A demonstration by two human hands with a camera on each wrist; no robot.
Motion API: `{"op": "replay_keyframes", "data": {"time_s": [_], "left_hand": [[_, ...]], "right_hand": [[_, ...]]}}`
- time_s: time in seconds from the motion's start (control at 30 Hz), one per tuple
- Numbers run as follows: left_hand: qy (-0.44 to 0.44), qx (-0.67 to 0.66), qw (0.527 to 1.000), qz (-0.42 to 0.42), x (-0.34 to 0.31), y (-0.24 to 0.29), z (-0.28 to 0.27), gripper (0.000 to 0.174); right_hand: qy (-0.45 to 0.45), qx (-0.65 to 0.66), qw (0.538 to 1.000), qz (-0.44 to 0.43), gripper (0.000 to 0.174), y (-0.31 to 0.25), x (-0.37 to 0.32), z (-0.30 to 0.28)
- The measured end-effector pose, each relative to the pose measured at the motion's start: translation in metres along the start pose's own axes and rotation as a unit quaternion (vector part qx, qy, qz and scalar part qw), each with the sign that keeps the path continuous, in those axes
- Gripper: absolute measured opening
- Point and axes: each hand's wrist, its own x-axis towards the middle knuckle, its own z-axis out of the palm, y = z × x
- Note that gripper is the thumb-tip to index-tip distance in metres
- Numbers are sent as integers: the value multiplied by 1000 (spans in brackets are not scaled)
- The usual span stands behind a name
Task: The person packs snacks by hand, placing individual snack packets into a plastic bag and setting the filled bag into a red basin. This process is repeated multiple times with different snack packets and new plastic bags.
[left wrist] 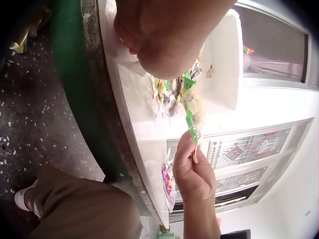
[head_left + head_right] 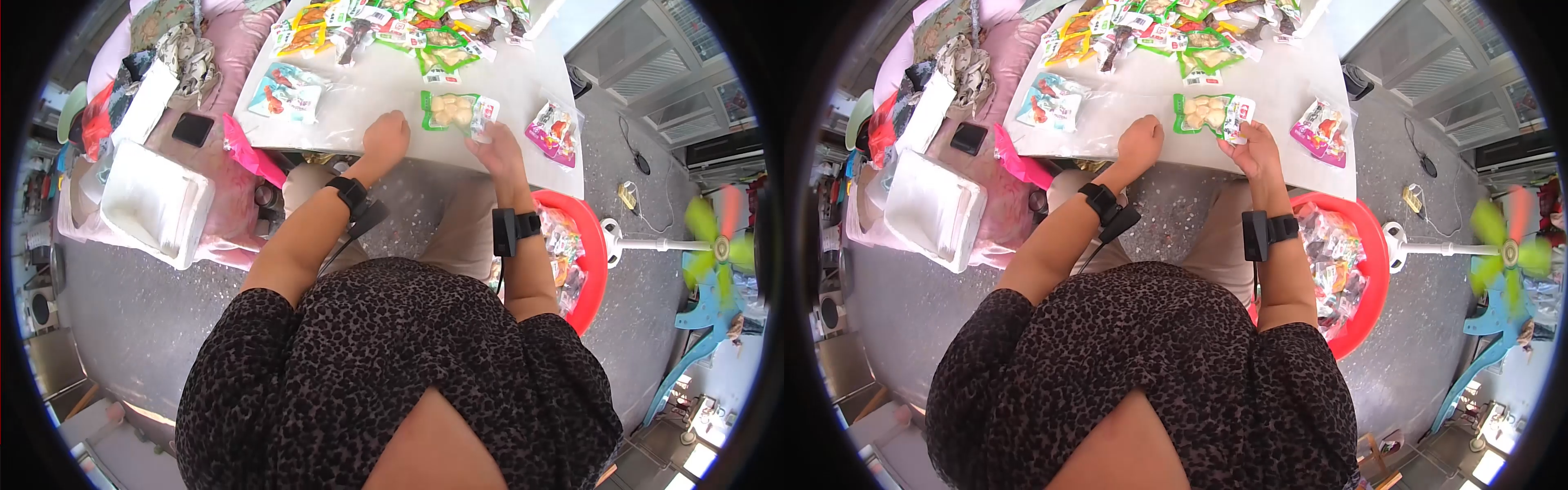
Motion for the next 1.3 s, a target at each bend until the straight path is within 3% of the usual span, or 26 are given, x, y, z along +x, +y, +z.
{"op": "replay_keyframes", "data": {"time_s": [0.37,0.5,0.7,0.8,0.87,0.93,1.07,1.13,1.23,1.3], "left_hand": [[-18,-38,999,24,-9,9,0,12],[-41,16,998,34,-10,14,-3,12],[-60,5,995,76,-10,28,-14,10],[-66,7,995,77,-9,33,-18,9],[-60,12,995,80,-9,35,-18,9],[-70,37,995,59,-9,37,-19,9],[-74,46,995,47,-8,36,-22,13],[-62,-17,998,8,-6,26,-10,14],[-91,-160,979,-87,-5,19,-1,17],[-128,-224,957,-135,-7,20,-2,17]], "right_hand": [[5,-50,999,-4,12,11,-18,8],[21,-57,998,-16,12,8,-23,16],[6,4,1000,-10,14,12,-7,-9],[34,44,998,-24,18,18,-8,-11],[3,-63,993,-102,18,43,2,-25],[16,-110,984,-139,17,53,0,-21],[126,-82,980,-130,11,58,-19,5],[184,-67,973,-122,8,60,-28,15],[195,-108,966,-131,9,61,-31,22],[110,-174,972,-111,13,62,-32,19]]}}
